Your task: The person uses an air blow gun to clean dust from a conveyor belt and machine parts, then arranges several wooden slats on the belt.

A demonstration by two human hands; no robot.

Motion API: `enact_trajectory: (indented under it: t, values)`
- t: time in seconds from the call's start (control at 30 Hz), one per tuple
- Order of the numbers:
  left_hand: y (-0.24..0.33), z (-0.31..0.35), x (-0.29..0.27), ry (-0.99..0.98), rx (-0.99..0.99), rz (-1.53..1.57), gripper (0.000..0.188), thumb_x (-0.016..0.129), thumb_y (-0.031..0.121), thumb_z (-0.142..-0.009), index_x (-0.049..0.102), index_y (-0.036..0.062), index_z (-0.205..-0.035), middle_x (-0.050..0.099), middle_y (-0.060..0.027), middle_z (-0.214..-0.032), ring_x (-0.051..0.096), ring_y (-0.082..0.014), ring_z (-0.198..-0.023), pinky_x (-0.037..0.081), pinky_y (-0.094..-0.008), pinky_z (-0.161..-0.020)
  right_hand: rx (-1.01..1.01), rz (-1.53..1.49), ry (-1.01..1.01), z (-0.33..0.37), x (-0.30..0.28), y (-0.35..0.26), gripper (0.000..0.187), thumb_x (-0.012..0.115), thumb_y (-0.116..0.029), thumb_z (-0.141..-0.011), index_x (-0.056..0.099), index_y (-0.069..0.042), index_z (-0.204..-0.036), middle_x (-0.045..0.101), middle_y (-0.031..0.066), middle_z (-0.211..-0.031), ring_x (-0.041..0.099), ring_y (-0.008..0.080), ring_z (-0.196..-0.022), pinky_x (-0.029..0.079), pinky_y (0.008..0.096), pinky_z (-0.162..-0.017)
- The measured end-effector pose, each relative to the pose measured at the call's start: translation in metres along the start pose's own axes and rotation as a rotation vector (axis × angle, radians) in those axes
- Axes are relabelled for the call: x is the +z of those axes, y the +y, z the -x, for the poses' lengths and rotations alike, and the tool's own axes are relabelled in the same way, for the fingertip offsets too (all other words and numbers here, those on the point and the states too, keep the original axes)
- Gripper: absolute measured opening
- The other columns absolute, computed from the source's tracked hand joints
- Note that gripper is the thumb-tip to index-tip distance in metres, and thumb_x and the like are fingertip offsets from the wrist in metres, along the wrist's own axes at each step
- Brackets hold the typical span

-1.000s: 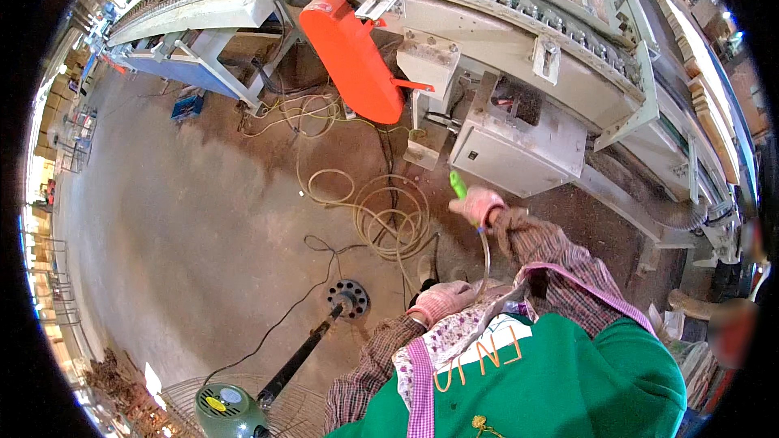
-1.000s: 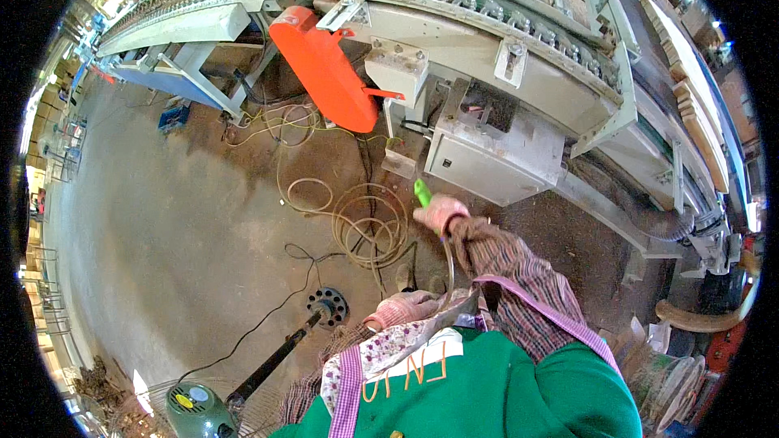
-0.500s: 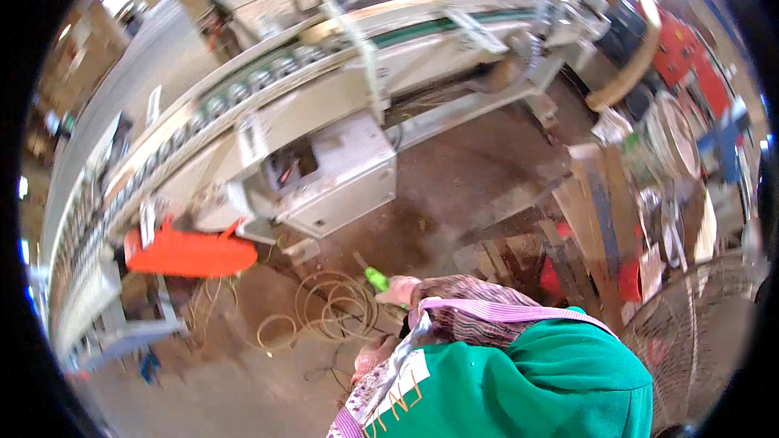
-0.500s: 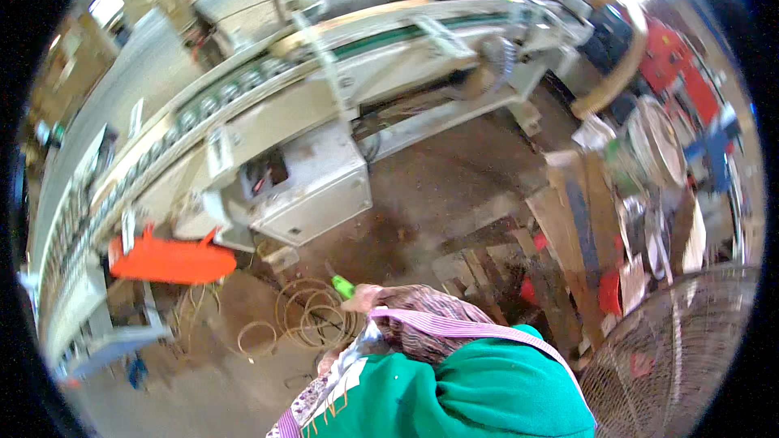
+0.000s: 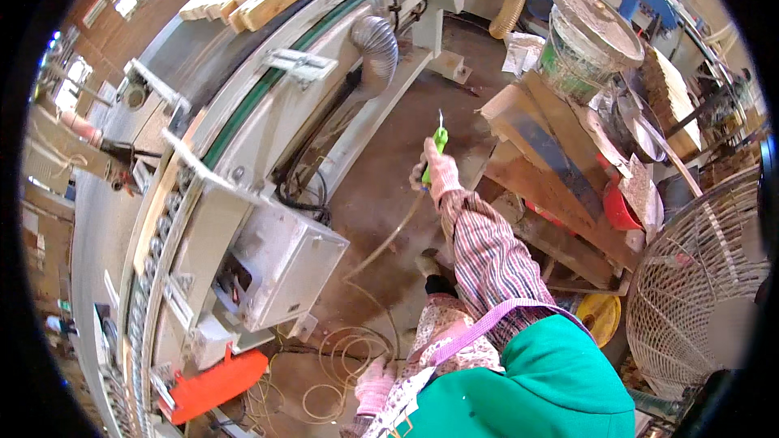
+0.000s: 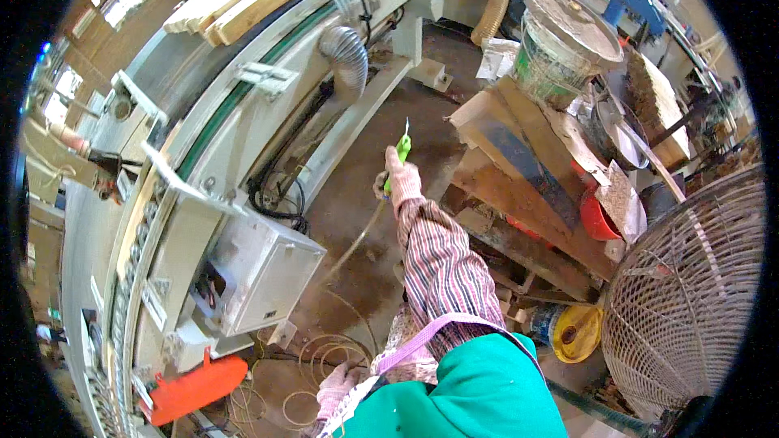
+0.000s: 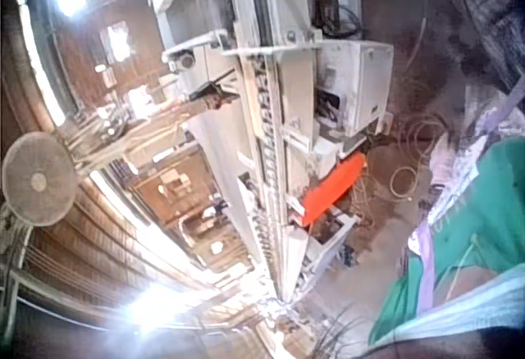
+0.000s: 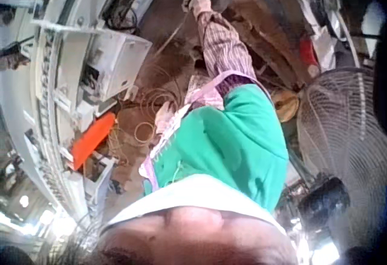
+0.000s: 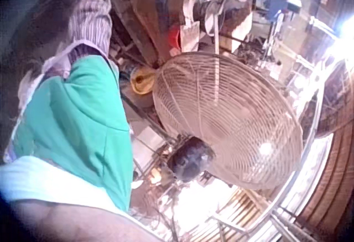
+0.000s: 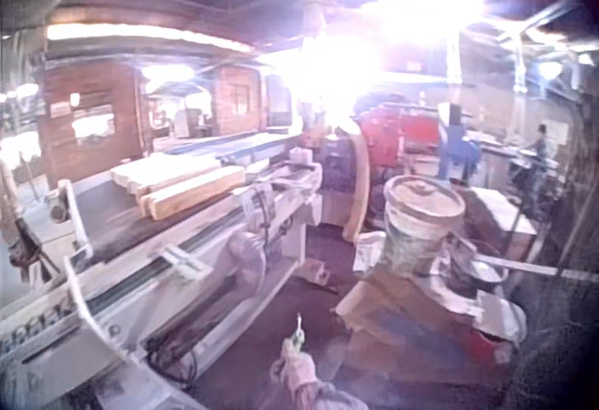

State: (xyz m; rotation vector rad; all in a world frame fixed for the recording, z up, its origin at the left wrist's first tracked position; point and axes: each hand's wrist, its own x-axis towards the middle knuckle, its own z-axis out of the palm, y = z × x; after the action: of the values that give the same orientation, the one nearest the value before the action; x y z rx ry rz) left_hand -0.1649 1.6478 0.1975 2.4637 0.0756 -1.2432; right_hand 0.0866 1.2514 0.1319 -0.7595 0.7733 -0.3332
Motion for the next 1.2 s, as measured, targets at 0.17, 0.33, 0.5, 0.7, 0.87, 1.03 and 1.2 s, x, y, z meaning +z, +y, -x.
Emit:
enact_trajectory:
  t: [0.17, 0.33, 0.5, 0.7, 0.87, 1.03, 1.2]
  values:
    - [0.036, -0.006, -0.031, 0.250, 0.022, 0.098, 0.037, 0.059, 0.039, -0.091, 0.068, 0.0167, -0.119, 0.070, -0.0151, -0.111, 0.066, -0.0340, -0.105, 0.050, -0.0422, -0.091, 0.062, 0.105, 0.070, -0.067, 0.024, -0.062, 0.051, 0.065, -0.055, -0.089, 0.052, -0.009, -0.074, 0.052, 0.0067, -0.058, 0.052, 0.0251, -0.044, 0.040, 0.0389, -0.038]
    - [0.092, -0.052, -0.053, 0.063, -0.109, -0.037, 0.043, 0.054, 0.047, -0.091, 0.067, 0.0219, -0.122, 0.069, -0.0156, -0.115, 0.063, -0.0353, -0.111, 0.047, -0.0440, -0.097, 0.135, 0.073, 0.043, -0.138, 0.026, -0.097, 0.051, 0.066, -0.056, -0.088, 0.054, -0.008, -0.077, 0.054, 0.0072, -0.058, 0.052, 0.0242, -0.042, 0.047, 0.0422, -0.042]
    - [0.153, -0.084, -0.068, 0.003, -0.033, -0.086, 0.044, 0.054, 0.050, -0.090, 0.067, 0.0222, -0.122, 0.068, -0.0178, -0.115, 0.062, -0.0384, -0.112, 0.046, -0.0453, -0.098, 0.189, 0.110, -0.006, -0.173, 0.028, -0.106, 0.052, 0.067, -0.056, -0.087, 0.055, -0.007, -0.079, 0.056, 0.0082, -0.059, 0.055, 0.0259, -0.045, 0.047, 0.0426, -0.043]
    - [0.186, -0.093, -0.095, -0.007, 0.065, -0.056, 0.041, 0.056, 0.048, -0.091, 0.066, 0.0177, -0.117, 0.066, -0.0203, -0.117, 0.060, -0.0403, -0.112, 0.047, -0.0473, -0.096, 0.112, 0.120, 0.418, -0.195, 0.010, -0.085, 0.055, 0.067, -0.057, -0.087, 0.051, -0.006, -0.078, 0.054, 0.0116, -0.057, 0.054, 0.0278, -0.043, 0.044, 0.0422, -0.038]
    - [0.119, -0.100, -0.074, 0.027, 0.338, -0.067, 0.031, 0.053, 0.034, -0.095, 0.064, 0.0138, -0.115, 0.063, -0.0199, -0.121, 0.059, -0.0425, -0.112, 0.049, -0.0457, -0.092, 0.534, 0.774, -0.236, -0.060, 0.023, -0.017, 0.052, 0.068, -0.057, -0.084, 0.058, -0.008, -0.070, 0.056, 0.0074, -0.062, 0.054, 0.0214, -0.048, 0.044, 0.0400, -0.047]
    - [0.069, -0.087, -0.040, -0.159, -0.285, 0.130, 0.040, 0.050, 0.039, -0.093, 0.064, 0.0145, -0.121, 0.064, -0.0200, -0.122, 0.061, -0.0393, -0.110, 0.049, -0.0459, -0.092, 0.846, 1.381, -0.566, 0.054, -0.086, 0.148, 0.041, 0.063, -0.050, -0.091, 0.065, -0.010, -0.087, 0.061, 0.0063, -0.077, 0.058, 0.0217, -0.067, 0.049, 0.0403, -0.072]
    - [-0.013, -0.063, 0.057, -0.099, -0.081, 0.188, 0.038, 0.053, 0.033, -0.091, 0.063, 0.0137, -0.121, 0.064, -0.0182, -0.122, 0.063, -0.0408, -0.106, 0.050, -0.0480, -0.088, 0.802, 2.059, -0.418, 0.039, -0.169, 0.208, 0.035, 0.057, -0.044, -0.096, 0.062, -0.011, -0.105, 0.059, 0.0047, -0.091, 0.059, 0.0247, -0.077, 0.048, 0.0440, -0.077]
